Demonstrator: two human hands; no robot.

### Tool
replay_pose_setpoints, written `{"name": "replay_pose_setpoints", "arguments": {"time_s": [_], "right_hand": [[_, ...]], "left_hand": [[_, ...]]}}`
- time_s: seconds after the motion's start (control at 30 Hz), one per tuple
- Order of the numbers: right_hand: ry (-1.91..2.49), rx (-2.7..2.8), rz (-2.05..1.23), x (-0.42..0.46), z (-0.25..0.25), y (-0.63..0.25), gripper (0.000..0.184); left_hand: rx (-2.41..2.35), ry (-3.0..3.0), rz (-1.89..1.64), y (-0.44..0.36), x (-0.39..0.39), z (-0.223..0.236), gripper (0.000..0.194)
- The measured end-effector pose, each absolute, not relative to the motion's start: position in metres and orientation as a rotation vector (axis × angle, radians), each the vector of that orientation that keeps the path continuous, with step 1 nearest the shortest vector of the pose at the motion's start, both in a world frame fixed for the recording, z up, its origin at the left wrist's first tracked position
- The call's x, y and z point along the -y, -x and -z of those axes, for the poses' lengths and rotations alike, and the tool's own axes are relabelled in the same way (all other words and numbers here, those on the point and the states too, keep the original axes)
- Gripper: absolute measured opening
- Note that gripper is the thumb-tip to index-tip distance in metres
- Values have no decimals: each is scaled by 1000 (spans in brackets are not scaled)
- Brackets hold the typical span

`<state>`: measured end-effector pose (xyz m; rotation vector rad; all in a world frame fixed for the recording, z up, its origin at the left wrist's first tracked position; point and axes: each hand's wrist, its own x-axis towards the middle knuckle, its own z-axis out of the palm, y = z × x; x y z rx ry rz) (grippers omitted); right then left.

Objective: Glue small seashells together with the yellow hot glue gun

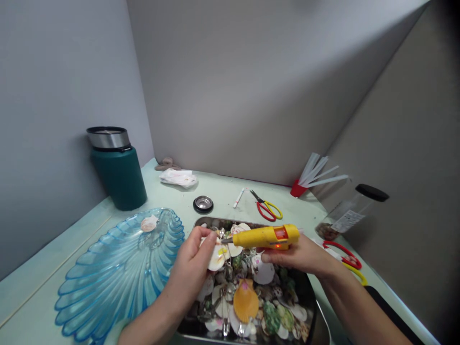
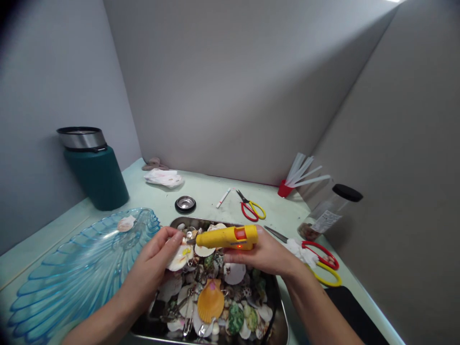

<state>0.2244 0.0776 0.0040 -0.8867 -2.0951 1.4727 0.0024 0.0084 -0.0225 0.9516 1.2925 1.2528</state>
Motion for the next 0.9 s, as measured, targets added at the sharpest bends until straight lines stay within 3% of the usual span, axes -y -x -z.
{"name": "replay_pose_setpoints", "arguments": {"time_s": [0.53, 0.9], "right_hand": [[877, 2124, -1494, -79, -2, -229, 39], [899, 2150, -1430, -79, -5, -230, 29]], "left_hand": [[-1270, -898, -1306, 0, -10, 27, 27], [-1311, -922, -1339, -1, -10, 29, 25]]}}
